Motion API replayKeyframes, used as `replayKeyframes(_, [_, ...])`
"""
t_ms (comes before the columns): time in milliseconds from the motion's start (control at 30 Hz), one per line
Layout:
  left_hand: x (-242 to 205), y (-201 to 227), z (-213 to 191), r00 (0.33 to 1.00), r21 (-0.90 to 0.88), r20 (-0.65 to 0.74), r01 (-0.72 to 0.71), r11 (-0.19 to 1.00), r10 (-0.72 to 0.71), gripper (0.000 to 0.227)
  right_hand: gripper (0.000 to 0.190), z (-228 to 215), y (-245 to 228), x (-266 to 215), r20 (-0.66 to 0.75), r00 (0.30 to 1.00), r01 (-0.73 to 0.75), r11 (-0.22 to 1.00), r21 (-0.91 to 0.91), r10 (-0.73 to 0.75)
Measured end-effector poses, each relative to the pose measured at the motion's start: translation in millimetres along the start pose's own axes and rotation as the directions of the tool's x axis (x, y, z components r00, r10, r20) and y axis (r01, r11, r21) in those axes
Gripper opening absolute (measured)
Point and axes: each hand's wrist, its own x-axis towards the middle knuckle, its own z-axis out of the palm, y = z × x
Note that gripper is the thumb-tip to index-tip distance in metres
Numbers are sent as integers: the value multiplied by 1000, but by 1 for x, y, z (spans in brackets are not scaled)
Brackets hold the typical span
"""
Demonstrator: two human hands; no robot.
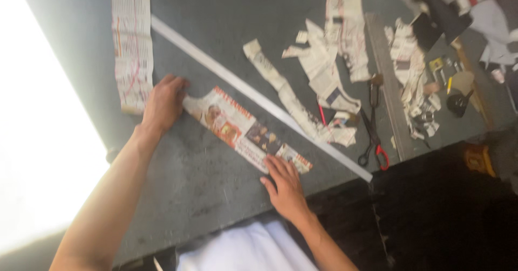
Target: The person uses scissors to cut strips of newspaper on a cluttered workbench. They repeatedly position newspaper pieces, cut them into narrower strips, and set the cut pieces aside. The process continues with multiple newspaper sections being trimmed and separated.
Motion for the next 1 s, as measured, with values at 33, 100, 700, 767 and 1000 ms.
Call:
replayKeyframes(33, [-3,0,-2,1000,-29,-3,28,999,-28,25,51,-1,0,0,4,1000,9,1000,-15,-9])
replayKeyframes(100, [-8,-3,0,998,-48,-6,65,997,-65,25,50,-1,2,-4,27,999,18,999,-37,-17])
replayKeyframes(700, [-67,93,52,925,153,-356,-84,985,135,28,49,-28,42,-18,39,997,69,996,55,-71])
replayKeyframes(767, [-106,133,80,950,17,-310,-40,999,44,29,46,-42,60,-20,-39,998,59,995,77,-56])
replayKeyframes(1000, [-157,189,143,937,20,-297,200,980,-185,25,35,-113,185,0,-357,932,-78,996,-39,59])
